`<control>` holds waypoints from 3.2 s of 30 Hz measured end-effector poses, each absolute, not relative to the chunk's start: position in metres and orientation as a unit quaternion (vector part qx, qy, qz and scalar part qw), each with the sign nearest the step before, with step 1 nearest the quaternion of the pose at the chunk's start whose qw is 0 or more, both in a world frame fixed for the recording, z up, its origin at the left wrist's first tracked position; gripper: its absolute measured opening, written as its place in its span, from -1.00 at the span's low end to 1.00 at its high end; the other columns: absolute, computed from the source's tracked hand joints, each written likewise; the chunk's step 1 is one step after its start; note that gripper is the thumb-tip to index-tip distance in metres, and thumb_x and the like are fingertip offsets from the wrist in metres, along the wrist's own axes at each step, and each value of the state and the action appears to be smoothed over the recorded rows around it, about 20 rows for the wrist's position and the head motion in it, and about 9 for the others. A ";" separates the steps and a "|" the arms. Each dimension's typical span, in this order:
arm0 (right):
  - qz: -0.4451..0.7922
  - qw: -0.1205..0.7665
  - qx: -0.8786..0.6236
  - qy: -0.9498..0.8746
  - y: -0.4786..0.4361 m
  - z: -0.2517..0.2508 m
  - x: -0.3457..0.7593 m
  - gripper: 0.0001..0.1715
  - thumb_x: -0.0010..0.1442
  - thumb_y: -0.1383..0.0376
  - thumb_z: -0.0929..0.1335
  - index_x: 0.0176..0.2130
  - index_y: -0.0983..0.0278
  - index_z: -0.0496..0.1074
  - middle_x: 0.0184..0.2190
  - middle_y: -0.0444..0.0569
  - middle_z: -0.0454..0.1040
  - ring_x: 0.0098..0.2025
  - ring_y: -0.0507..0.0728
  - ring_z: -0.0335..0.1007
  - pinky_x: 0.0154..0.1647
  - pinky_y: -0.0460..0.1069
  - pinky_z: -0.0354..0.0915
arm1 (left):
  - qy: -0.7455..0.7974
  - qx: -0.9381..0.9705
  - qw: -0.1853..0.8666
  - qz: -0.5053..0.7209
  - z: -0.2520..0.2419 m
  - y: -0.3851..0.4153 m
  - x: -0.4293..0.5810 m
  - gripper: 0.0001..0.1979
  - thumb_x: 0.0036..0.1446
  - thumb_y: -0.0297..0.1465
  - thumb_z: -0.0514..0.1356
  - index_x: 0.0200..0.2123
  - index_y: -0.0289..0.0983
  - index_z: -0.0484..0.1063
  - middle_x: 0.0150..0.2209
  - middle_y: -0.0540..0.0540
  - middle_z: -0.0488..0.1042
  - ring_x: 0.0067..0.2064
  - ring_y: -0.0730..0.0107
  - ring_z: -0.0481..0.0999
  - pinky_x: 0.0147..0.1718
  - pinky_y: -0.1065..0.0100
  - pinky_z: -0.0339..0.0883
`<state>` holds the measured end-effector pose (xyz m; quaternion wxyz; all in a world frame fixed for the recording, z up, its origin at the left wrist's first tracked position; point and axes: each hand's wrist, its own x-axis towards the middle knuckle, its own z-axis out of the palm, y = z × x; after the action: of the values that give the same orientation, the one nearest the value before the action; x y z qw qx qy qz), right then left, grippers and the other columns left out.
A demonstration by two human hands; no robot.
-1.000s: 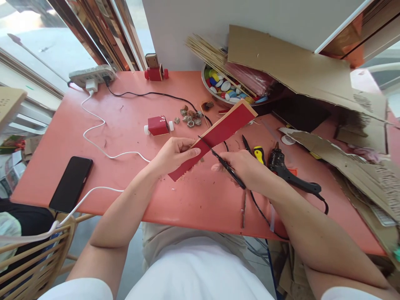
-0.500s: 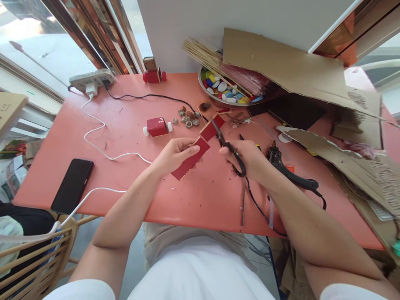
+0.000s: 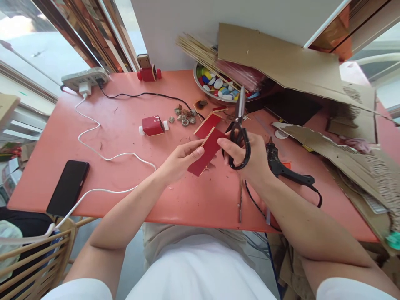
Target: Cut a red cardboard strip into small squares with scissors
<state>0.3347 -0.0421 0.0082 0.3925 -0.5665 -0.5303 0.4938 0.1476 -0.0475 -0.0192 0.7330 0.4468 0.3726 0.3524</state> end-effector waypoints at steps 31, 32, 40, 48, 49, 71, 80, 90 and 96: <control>0.465 0.170 -0.433 -0.753 -0.042 -0.031 0.347 0.01 0.13 -0.68 0.03 -0.35 0.15 0.17 -0.52 -0.20 0.22 -0.47 0.05 0.11 -0.44 0.00 0.04 | 0.460 0.330 0.587 0.578 -0.006 -0.033 0.136 -0.66 -0.27 -0.29 0.57 -0.42 -0.24 0.56 -0.51 0.07 0.55 -0.64 0.65 0.33 -0.67 0.50 0.21; 0.465 0.168 -0.434 -0.753 -0.042 -0.030 0.346 0.01 0.12 -0.69 0.03 -0.35 0.15 0.18 -0.52 -0.18 0.25 -0.46 0.06 0.13 -0.43 -0.01 0.04 | 0.461 0.331 0.594 0.570 -0.006 -0.033 0.137 -0.66 -0.28 -0.29 0.56 -0.44 -0.24 0.54 -0.53 0.09 0.52 -0.65 0.65 0.32 -0.68 0.50 0.19; 0.481 0.159 -0.447 -0.737 -0.044 -0.027 0.342 -0.05 0.16 -0.62 0.07 -0.35 0.15 0.21 -0.49 -0.13 0.32 -0.41 0.10 0.24 -0.40 -0.01 0.04 | 0.458 0.343 0.623 0.533 -0.004 -0.036 0.141 -0.65 -0.28 -0.35 0.53 -0.47 -0.22 0.43 -0.61 0.13 0.46 -0.67 0.62 0.34 -0.70 0.53 0.17; 0.482 0.153 -0.443 -0.740 -0.044 -0.025 0.342 -0.02 0.13 -0.65 0.04 -0.33 0.15 0.21 -0.51 -0.16 0.30 -0.43 0.10 0.22 -0.38 0.00 0.05 | 0.463 0.352 0.627 0.518 -0.002 -0.037 0.141 -0.67 -0.27 -0.38 0.50 -0.47 -0.22 0.41 -0.63 0.15 0.44 -0.67 0.61 0.35 -0.72 0.53 0.15; 0.482 0.151 -0.443 -0.741 -0.044 -0.024 0.342 -0.01 0.13 -0.66 0.03 -0.33 0.14 0.21 -0.52 -0.16 0.30 -0.43 0.10 0.23 -0.39 0.00 0.05 | 0.463 0.353 0.628 0.517 -0.002 -0.037 0.141 -0.68 -0.28 -0.39 0.49 -0.47 -0.22 0.41 -0.63 0.15 0.44 -0.67 0.61 0.35 -0.72 0.53 0.16; 0.460 0.117 -0.488 -0.733 -0.050 -0.024 0.342 -0.03 0.19 -0.63 0.08 -0.30 0.16 0.27 -0.50 -0.09 0.38 -0.44 0.14 0.32 -0.47 -0.03 0.04 | 0.479 0.370 0.607 0.515 -0.004 -0.039 0.143 -0.74 -0.23 -0.33 0.43 -0.49 -0.20 0.41 -0.67 0.15 0.38 -0.68 0.60 0.33 -0.70 0.51 0.18; 0.468 0.147 -0.496 -0.716 -0.050 -0.024 0.338 -0.11 0.22 -0.55 0.19 -0.36 0.18 0.32 -0.58 -0.13 0.33 -0.45 0.11 0.29 -0.45 -0.02 0.04 | 0.485 0.384 0.600 0.507 -0.002 -0.038 0.142 -0.72 -0.24 -0.32 0.43 -0.50 -0.19 0.37 -0.69 0.15 0.34 -0.69 0.58 0.31 -0.71 0.50 0.13; 0.438 0.121 -0.506 -0.733 -0.051 -0.023 0.339 -0.29 0.34 -0.40 0.23 -0.30 0.15 0.33 -0.62 -0.17 0.28 -0.52 0.13 0.27 -0.46 -0.02 0.05 | 0.473 0.401 0.627 0.471 0.000 -0.038 0.142 -0.73 -0.24 -0.33 0.43 -0.55 -0.20 0.37 -0.71 0.12 0.36 -0.71 0.59 0.30 -0.73 0.51 0.07; 0.437 0.140 -0.514 -0.725 -0.051 -0.026 0.338 -0.26 0.31 -0.42 0.26 -0.33 0.16 0.42 -0.68 -0.17 0.21 -0.54 0.15 0.28 -0.43 -0.01 0.10 | 0.461 0.392 0.645 0.467 0.000 -0.038 0.141 -0.67 -0.25 -0.32 0.48 -0.56 -0.20 0.35 -0.70 0.13 0.33 -0.70 0.57 0.31 -0.74 0.51 0.08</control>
<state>0.3375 -0.0512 -0.0255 0.1397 -0.5139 -0.7248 0.4371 0.1409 -0.0380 0.0000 0.6454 0.3916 0.4606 0.4668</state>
